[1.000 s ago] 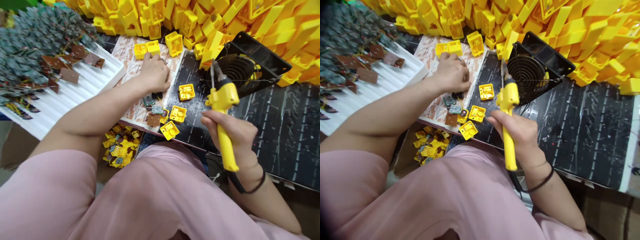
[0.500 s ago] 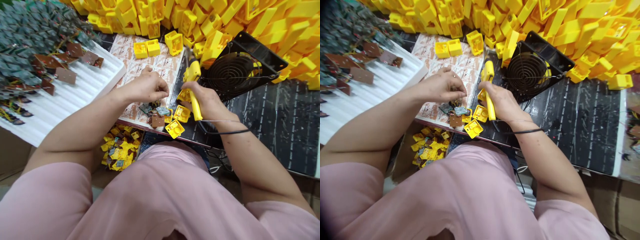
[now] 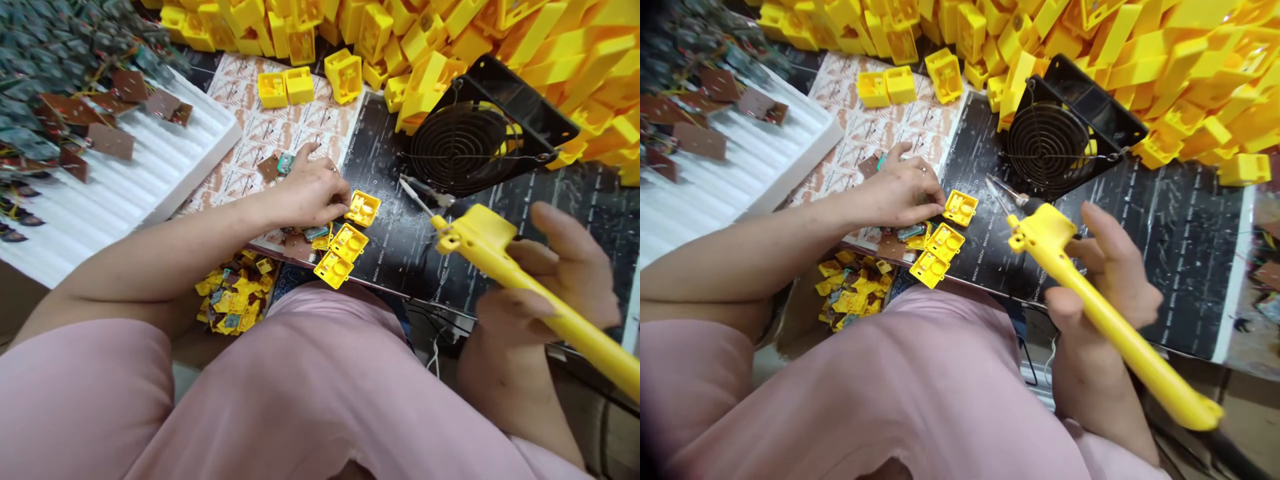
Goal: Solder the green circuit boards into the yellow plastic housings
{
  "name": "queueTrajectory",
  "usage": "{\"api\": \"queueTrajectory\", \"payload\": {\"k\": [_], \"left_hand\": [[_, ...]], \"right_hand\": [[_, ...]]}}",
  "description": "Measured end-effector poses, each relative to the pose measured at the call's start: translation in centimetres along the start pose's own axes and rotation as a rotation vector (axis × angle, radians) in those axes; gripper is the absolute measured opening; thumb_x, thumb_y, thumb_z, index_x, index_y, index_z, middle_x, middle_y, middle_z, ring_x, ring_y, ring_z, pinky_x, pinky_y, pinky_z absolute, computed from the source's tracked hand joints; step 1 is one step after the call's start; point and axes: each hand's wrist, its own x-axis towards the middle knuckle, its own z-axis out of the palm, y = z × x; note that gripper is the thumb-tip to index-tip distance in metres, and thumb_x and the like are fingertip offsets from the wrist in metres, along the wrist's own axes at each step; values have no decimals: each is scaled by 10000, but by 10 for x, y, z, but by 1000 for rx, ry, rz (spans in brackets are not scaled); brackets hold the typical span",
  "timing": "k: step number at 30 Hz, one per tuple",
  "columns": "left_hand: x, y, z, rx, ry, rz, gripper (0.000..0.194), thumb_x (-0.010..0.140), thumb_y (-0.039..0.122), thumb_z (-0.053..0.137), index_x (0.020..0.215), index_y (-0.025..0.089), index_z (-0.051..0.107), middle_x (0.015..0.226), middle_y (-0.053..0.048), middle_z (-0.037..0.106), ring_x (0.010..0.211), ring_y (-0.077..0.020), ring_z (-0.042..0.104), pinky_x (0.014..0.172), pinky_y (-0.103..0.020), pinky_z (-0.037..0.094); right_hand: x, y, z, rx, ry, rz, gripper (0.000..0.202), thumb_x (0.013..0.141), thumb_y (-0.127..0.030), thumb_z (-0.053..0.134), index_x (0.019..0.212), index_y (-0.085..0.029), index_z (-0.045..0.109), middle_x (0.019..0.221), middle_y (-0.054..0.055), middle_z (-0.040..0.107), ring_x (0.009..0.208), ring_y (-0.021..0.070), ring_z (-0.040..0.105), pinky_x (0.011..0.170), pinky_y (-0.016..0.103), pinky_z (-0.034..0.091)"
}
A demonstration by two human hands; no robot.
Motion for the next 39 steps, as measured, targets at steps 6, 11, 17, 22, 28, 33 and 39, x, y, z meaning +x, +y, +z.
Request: {"api": "queueTrajectory", "payload": {"k": [6, 11, 17, 22, 28, 33, 39], "left_hand": [[1, 6, 0, 8, 49, -54, 170, 854, 325, 612, 875, 281, 775, 821, 29, 734, 1088, -254, 660, 1297, -683, 127], [1, 12, -1, 37, 36, -68, 151, 824, 311, 604, 797, 266, 745, 719, 30, 707, 986, -243, 662, 1293, -670, 159], [6, 16, -3, 93, -16, -72, 118, 784, 278, 617, 714, 240, 703, 676, 32, 669, 938, -229, 662, 1272, -638, 218], [10, 14, -3, 90, -21, -63, 118, 775, 287, 624, 698, 239, 698, 668, 33, 663, 965, -239, 672, 1268, -624, 204], [16, 13, -5, 83, -49, -43, 128, 771, 302, 631, 690, 241, 709, 743, 2, 720, 1129, -304, 677, 1230, -586, 252], [18, 14, -9, 123, -47, -18, 116, 758, 278, 652, 671, 233, 715, 703, 4, 704, 1051, -286, 692, 1160, -516, 364], [22, 16, -11, 157, -91, -16, 124, 764, 282, 628, 684, 238, 712, 706, 2, 710, 1052, -277, 694, 1168, -500, 364]], "right_hand": [[1, 29, 25, 172, 482, 55, 472, 1063, -532, 475, 872, -317, 850, 638, 35, 645, 581, 189, 611, 496, 356, 411], [-9, 14, 18, 173, 180, 38, 347, 808, -476, 857, 1140, -386, 819, 905, 5, 800, 563, 185, 643, 453, 345, 437], [-16, -7, 9, 33, -228, -163, 404, 855, -257, 833, 1202, -418, 703, 847, -23, 795, 666, 224, 746, 528, 358, 575], [-8, -10, 15, 30, -281, -273, 286, 850, -214, 843, 1008, -379, 670, 774, -23, 781, 679, 230, 757, 512, 360, 572], [8, -15, 15, 100, -388, -355, 256, 848, -168, 825, 918, -355, 663, 759, -45, 763, 630, 188, 725, 476, 319, 537], [12, -14, 5, 22, -358, -360, 285, 841, -153, 825, 984, -347, 674, 783, -28, 771, 655, 187, 730, 484, 312, 542], [0, -5, 0, -114, -252, -297, 197, 859, -300, 827, 924, -383, 660, 739, -46, 753, 594, 220, 727, 426, 355, 516]]}}
